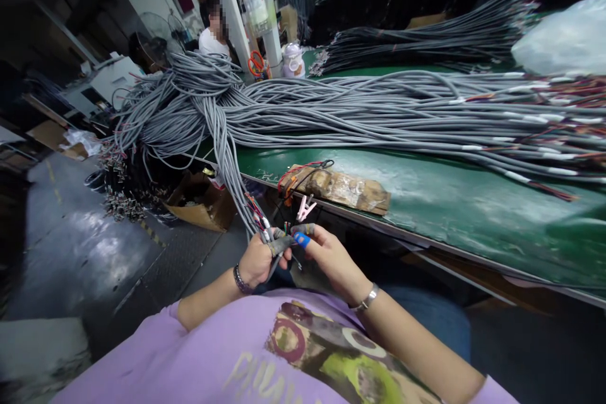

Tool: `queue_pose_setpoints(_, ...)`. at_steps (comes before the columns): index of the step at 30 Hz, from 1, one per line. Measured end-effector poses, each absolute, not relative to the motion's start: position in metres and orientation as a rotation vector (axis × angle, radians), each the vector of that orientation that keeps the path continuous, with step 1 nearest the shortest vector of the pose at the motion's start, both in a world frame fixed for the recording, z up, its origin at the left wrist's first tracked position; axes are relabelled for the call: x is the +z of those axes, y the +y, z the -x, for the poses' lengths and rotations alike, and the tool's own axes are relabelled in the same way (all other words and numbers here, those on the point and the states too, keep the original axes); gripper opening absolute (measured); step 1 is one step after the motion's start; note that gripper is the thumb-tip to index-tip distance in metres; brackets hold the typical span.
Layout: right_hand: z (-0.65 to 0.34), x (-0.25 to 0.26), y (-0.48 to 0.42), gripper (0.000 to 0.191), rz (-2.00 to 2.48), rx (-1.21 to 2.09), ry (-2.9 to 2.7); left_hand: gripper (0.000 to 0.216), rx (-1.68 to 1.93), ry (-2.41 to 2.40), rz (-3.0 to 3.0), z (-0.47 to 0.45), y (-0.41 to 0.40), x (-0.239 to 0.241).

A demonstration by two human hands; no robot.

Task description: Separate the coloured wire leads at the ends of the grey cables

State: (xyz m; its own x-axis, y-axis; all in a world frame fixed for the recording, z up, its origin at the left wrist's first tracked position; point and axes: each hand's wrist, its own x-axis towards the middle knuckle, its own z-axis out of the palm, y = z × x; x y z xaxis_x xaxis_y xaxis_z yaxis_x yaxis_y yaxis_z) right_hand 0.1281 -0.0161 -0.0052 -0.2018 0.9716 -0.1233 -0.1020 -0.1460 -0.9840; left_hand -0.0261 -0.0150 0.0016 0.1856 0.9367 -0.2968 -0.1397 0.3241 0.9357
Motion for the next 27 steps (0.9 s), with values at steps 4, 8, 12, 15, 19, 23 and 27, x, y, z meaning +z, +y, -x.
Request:
queue_pose_setpoints(4, -0.123, 0.001, -0.015, 0.032, 1.028, 1.61, -1.197, 0.042, 0.875, 1.096, -0.955, 0.024, -0.018, 0.002)
queue_pose_setpoints(8, -0.121, 0.001, -0.016, 0.032, 1.038, 1.587, -1.175, 0.044, 0.863, 1.132, -0.958, 0.021, -0.019, 0.001)
queue_pose_setpoints(12, -0.121, -0.002, -0.019, 0.029, 1.031, 1.62, -1.068, 0.043, 0.937, 1.137, -0.96, 0.019, -0.021, 0.0)
queue_pose_setpoints(15, -0.118, -0.002, -0.021, 0.027, 0.928, 1.722, -0.958, 0.041, 0.998, 1.121, -0.997, 0.018, -0.022, -0.004)
queue_pose_setpoints(19, -0.117, -0.004, -0.02, 0.029, 0.945, 1.7, -0.962, 0.037, 0.92, 1.125, -1.072, 0.02, -0.022, -0.006)
queue_pose_setpoints(23, -0.121, -0.007, -0.02, 0.033, 1.08, 1.594, -1.143, 0.031, 0.7, 1.092, -1.141, 0.023, -0.021, -0.001)
queue_pose_setpoints(27, -0.12, -0.005, -0.022, 0.034, 1.079, 1.615, -1.113, 0.034, 0.751, 1.107, -1.138, 0.025, -0.022, 0.0)
